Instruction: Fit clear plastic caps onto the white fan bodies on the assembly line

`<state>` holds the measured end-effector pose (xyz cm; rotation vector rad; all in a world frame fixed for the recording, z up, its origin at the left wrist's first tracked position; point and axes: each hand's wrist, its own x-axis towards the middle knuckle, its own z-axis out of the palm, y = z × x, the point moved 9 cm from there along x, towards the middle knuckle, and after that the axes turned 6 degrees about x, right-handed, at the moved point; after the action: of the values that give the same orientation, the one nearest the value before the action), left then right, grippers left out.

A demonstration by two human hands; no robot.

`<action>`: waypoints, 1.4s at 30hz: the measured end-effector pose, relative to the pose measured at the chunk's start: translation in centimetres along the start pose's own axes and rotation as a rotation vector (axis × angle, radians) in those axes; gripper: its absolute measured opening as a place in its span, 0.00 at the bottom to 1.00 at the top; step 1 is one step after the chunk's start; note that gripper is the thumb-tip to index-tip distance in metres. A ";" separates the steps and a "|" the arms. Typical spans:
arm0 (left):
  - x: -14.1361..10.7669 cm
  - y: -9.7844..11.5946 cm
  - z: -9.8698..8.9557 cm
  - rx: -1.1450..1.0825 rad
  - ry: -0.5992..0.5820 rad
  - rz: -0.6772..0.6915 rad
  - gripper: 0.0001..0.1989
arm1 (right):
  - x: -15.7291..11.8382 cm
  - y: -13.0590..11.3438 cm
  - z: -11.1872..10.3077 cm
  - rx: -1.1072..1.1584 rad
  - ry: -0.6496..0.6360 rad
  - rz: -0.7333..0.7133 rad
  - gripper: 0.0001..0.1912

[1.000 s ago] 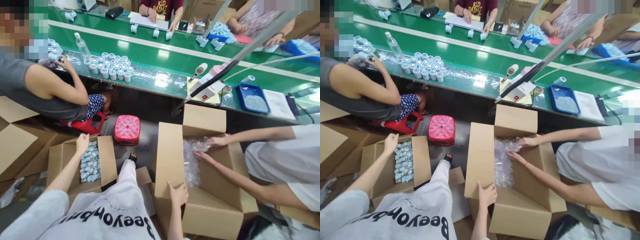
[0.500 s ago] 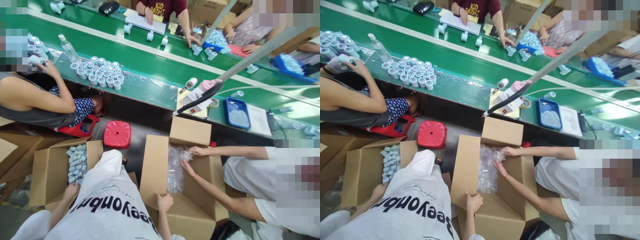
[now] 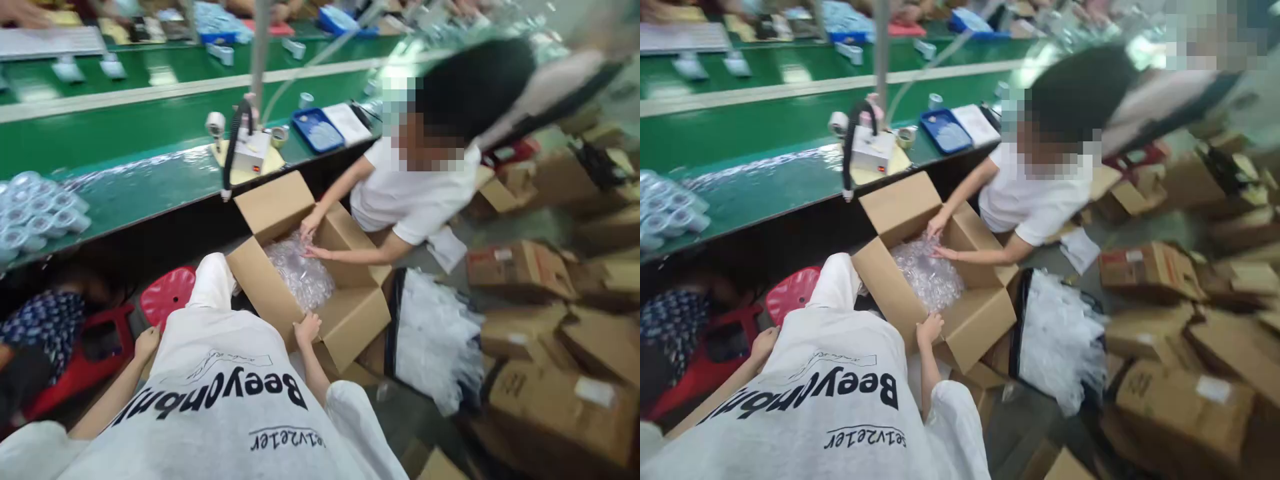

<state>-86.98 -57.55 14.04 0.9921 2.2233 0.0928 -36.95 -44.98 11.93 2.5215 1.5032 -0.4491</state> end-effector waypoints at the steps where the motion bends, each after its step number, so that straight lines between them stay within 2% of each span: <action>1: 2.4 1.9 -0.1 0.060 -0.028 0.064 0.16 | 0.2 0.0 0.2 0.060 0.023 0.026 0.17; 4: 8.5 9.9 -0.2 0.240 -0.066 0.336 0.13 | 1.0 0.0 1.0 0.261 0.105 0.105 0.16; 7: 12.4 21.1 1.4 0.393 -0.067 0.733 0.11 | 1.9 0.3 2.0 0.464 0.216 0.194 0.13; 9: 12.9 28.8 3.9 0.482 -0.101 1.036 0.11 | 1.7 1.3 2.8 0.584 0.310 0.257 0.14; 11: 11.8 35.1 7.0 0.566 -0.163 1.321 0.17 | -0.3 3.1 3.8 0.674 0.422 0.352 0.19; 12: 10.9 37.4 8.5 0.609 -0.190 1.437 0.23 | -2.1 4.3 4.5 0.704 0.483 0.425 0.22; 14: 9.3 40.5 11.1 0.698 -0.220 1.603 0.33 | -6.9 6.9 6.5 0.737 0.591 0.622 0.24; 15: 8.6 41.3 12.3 0.743 -0.227 1.655 0.36 | -9.5 8.2 7.9 0.744 0.627 0.735 0.24; 17: 8.1 42.0 14.3 0.824 -0.228 1.706 0.35 | -13.9 10.6 11.8 0.752 0.627 0.927 0.22; 20: 8.8 41.5 16.2 0.889 -0.171 1.707 0.25 | -16.7 13.8 19.4 0.772 0.488 1.075 0.20; 22: 9.7 41.1 16.7 0.895 -0.079 1.712 0.23 | -16.3 15.6 25.0 0.780 0.353 1.118 0.20; 25: 9.9 41.1 16.4 0.882 0.085 1.758 0.23 | -14.1 17.9 32.7 0.769 0.159 1.174 0.22; 28: 8.9 41.5 15.8 0.837 0.213 1.776 0.24 | -11.9 19.0 37.5 0.731 0.026 1.232 0.23; 31: 7.7 41.9 15.6 0.815 0.270 1.799 0.27 | -10.2 17.3 39.0 0.685 -0.026 1.241 0.22; 38: 7.1 42.6 16.7 0.777 0.195 1.882 0.30 | -6.2 5.2 38.5 0.729 0.014 1.079 0.20; 42: 6.4 42.5 17.3 0.702 0.130 1.930 0.28 | -5.9 1.8 38.7 0.740 0.023 1.048 0.19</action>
<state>-52.52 -26.77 11.15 3.1090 0.5183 0.2099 -44.54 -62.23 -22.39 3.3392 -0.2112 -0.8527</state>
